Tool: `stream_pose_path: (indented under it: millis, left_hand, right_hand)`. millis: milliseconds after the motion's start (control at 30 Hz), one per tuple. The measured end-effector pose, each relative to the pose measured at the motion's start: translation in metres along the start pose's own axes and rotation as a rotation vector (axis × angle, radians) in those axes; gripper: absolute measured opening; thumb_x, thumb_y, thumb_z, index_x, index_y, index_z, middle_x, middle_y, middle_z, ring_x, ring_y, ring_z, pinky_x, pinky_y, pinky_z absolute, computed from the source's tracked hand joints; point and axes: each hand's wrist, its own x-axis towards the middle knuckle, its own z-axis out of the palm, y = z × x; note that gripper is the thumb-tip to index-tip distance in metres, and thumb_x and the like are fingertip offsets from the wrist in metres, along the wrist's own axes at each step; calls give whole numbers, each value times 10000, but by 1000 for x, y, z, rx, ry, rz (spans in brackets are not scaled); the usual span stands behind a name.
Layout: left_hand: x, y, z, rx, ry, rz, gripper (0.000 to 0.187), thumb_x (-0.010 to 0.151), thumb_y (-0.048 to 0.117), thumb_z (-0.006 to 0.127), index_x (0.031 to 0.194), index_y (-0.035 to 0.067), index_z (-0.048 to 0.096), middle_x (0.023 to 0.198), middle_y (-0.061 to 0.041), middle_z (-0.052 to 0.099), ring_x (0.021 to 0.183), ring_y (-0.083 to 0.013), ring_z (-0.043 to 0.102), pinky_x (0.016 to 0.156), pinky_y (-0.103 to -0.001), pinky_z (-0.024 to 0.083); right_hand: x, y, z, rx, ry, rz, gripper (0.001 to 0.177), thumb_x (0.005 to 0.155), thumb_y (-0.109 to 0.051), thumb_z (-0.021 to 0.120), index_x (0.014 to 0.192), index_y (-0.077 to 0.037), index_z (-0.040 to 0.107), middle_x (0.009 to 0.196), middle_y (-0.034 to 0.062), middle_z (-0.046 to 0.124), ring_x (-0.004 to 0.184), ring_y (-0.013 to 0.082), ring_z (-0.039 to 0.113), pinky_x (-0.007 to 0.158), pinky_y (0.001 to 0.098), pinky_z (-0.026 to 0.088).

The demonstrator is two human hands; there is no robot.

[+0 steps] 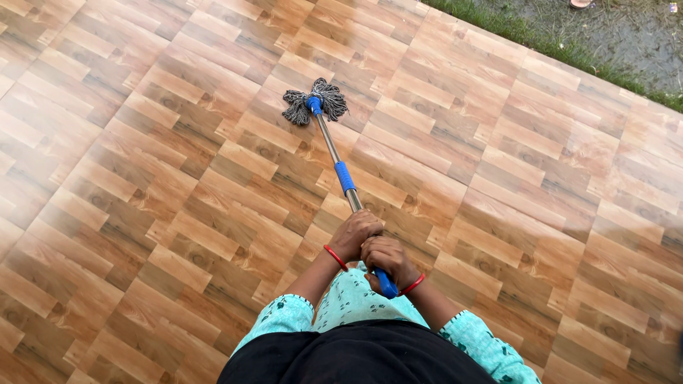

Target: The person mops a tiled floor area near water jugs and a welcome mat using a mop with a blue handle.

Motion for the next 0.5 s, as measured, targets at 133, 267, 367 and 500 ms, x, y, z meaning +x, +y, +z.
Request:
stream_pose_path:
  millis: [133, 267, 367, 500]
  left_hand:
    - [49, -63, -33, 102, 64, -60, 71, 840, 166, 642, 872, 102, 637, 1060, -96, 689, 1242, -309, 587, 1119, -468, 376]
    - [87, -127, -50, 100, 95, -238, 94, 868, 177, 637, 925, 103, 652, 1311, -181, 632, 1380, -384, 490, 1163, -465, 354]
    - [105, -168, -62, 24, 139, -299, 88, 869, 170, 641, 929, 106, 643, 1402, -244, 570, 1399, -439, 452, 1150, -465, 376]
    - [105, -184, -71, -79, 114, -358, 82, 871, 138, 640, 942, 99, 624, 1445, -254, 533, 1443, -477, 392, 1109, -471, 406]
  right_hand:
    - [59, 77, -21, -36, -64, -32, 215, 626, -37, 660, 763, -72, 498, 808, 115, 583, 821, 349, 639, 808, 439, 556]
    - [107, 151, -30, -51, -140, -5, 222, 618, -18, 665, 775, -65, 515, 798, 117, 567, 791, 333, 621, 717, 425, 532]
    - [134, 187, -31, -119, -153, -29, 249, 614, -27, 673, 803, -62, 515, 824, 125, 574, 812, 332, 622, 734, 425, 539]
    - [149, 196, -25, -158, -176, -17, 236, 591, -25, 655, 778, -57, 515, 799, 131, 575, 792, 343, 620, 732, 428, 533]
